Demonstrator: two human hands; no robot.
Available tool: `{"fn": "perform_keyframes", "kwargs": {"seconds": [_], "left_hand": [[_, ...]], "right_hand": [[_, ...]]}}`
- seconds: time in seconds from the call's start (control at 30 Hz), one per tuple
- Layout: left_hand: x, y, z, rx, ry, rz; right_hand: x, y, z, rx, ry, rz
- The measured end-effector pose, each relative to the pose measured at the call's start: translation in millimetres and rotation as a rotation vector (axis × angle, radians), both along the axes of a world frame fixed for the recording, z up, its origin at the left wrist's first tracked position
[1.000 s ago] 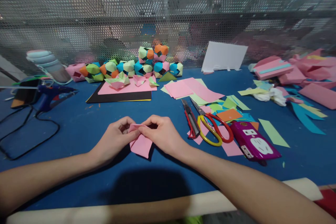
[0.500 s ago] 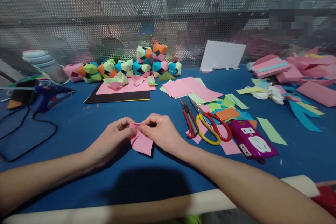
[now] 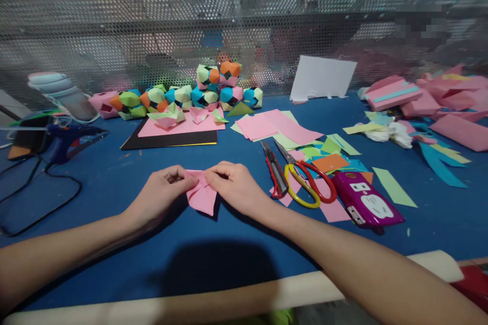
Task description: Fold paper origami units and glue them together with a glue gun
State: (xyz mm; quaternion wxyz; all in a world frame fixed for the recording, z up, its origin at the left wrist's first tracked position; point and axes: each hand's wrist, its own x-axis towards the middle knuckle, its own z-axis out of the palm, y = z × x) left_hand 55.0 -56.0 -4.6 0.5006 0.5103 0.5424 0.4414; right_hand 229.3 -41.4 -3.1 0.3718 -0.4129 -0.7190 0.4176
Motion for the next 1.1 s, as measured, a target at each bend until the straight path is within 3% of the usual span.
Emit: {"fn": "perform_keyframes", "kwargs": {"seconds": [0.33, 0.57, 0.83, 1.1], "left_hand": [[2.3, -1.0, -3.2, -0.049, -0.009, -0.066], [0.1, -2.2, -0.3, 0.002, 0.119, -0.128], [0.8, -2.8, -1.3, 0.008, 0.079, -0.137], [-0.3, -1.6, -0.8, 0.061, 0.113, -0.086]], "right_hand": [[-0.4, 1.4, -4.2, 0.075, -0.05, -0.058], [-1.6, 2.0, -6.7, 0.136, -0.055, -0.099], [-1.7, -0.6, -8.8, 0.303, -0.081, -0.085], [-3.2, -2.5, -3.7, 0.213, -0.163, -0.047]]}}
